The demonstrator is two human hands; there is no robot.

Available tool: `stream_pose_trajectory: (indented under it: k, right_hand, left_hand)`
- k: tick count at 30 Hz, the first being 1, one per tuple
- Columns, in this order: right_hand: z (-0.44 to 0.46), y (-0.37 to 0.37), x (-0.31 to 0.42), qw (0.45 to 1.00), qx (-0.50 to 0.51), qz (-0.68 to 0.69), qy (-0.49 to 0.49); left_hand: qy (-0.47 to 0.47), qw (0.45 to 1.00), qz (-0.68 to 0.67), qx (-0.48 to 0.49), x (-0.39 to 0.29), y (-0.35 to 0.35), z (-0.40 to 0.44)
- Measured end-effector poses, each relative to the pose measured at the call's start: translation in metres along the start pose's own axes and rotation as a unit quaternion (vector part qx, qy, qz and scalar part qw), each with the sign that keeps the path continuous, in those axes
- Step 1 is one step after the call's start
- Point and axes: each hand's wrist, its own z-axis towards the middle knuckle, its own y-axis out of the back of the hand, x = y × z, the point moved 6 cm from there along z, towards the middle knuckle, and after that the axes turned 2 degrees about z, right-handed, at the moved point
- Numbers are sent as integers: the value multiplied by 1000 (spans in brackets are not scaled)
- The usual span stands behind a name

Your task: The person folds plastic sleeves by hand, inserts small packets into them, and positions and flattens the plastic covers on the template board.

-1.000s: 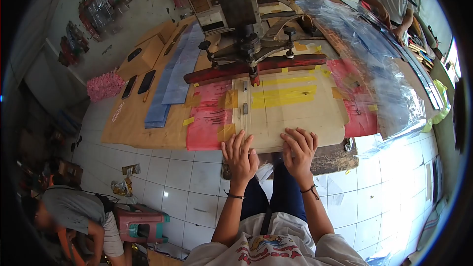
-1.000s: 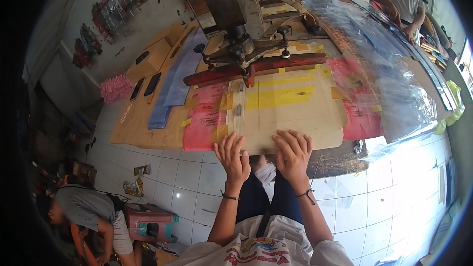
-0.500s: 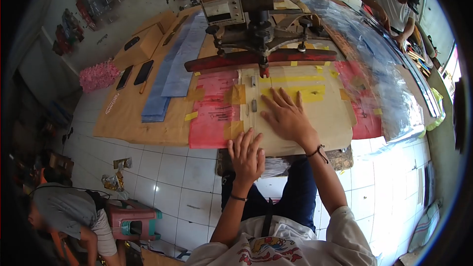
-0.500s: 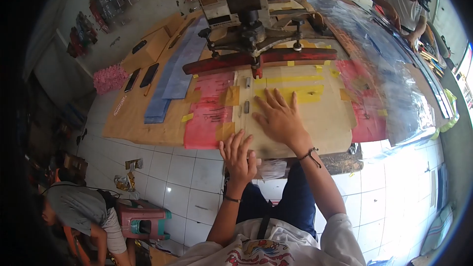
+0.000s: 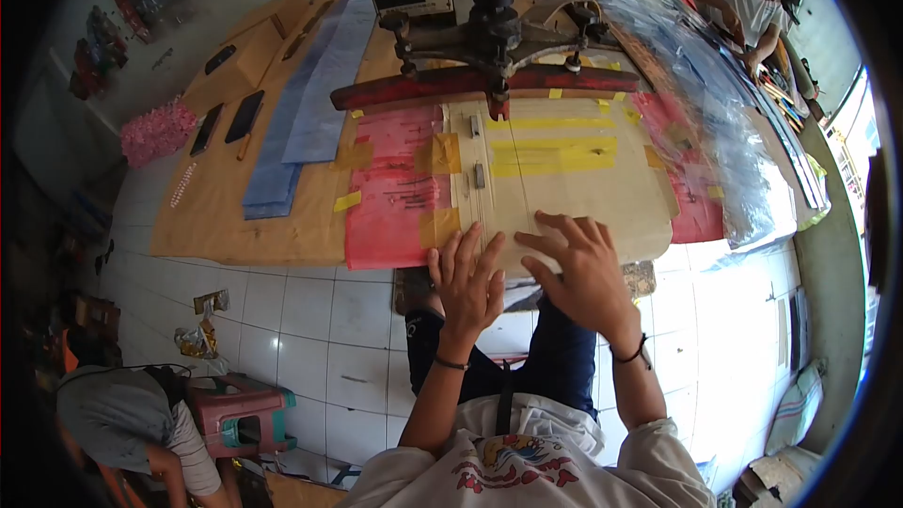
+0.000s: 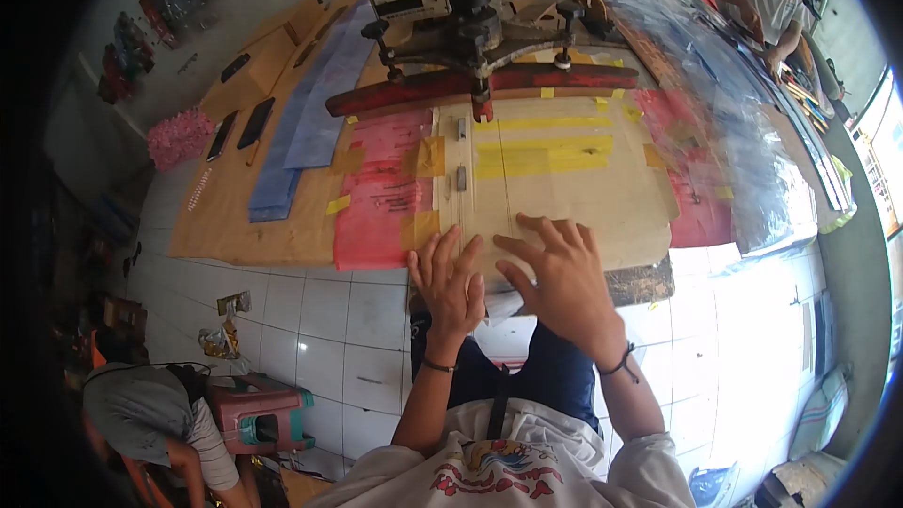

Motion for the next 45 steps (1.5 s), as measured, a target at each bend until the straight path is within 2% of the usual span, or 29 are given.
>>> stream_pose_trajectory:
  k: [2,5,8,11,14,17,18,21,23,25,27,28,31,32,35,38,43,45]
  right_hand:
    - [5,-1,-18,999,36,35,5]
    - [42,0,-51,999,-24,13,-36]
    - [76,-16,-74,995,-95,-41,11]
    - [95,-25,-79,998,41,-13,-49]
    - [108,-27,-86,990,123,30,-59]
    - [102,-33,-101,999,37,19,7]
    - [100,-31,-101,996,40,83,-19]
    - [89,-17,-93,960,40,264,-81]
    - [75,-3,-80,921,39,371,-108]
    - [67,10,-62,920,34,382,-79]
    - [60,24,-49,914,27,399,-63]
    - [58,30,-44,909,23,412,-61]
    - [54,44,-42,899,-1,436,-42]
    - [51,48,-43,896,-13,442,-35]
    - [36,57,-39,796,-68,598,-59]
    - [16,55,-40,741,-85,663,-70]
    - [-5,59,-51,736,-117,666,-34]
    - [-12,62,-55,754,-126,645,-19]
  left_hand:
    - [-6,1000,15,-6,0,-1,0]
    - [-10,1000,1,4,0,1,1]
    - [-17,1000,-17,10,1,3,1]
    - [-14,999,-34,14,2,4,1]
    - [-7,999,-23,21,0,4,3]
    - [-7,999,-12,31,-2,5,3]
    - [-8,999,-7,34,-3,6,5]
    - [-9,1000,-5,22,-13,22,16]
    - [34,996,-76,19,-14,39,36]
    - [66,983,-169,43,-16,51,58]
    - [81,951,-284,88,-21,54,89]
    - [88,916,-371,120,-31,57,103]
    - [144,844,-488,170,-41,42,115]
    - [129,855,-480,149,-47,47,122]
    - [118,851,-492,144,-60,50,130]
    - [110,846,-504,133,-71,48,135]
    - [123,845,-503,134,-90,49,138]
    - [119,853,-491,128,-98,48,142]
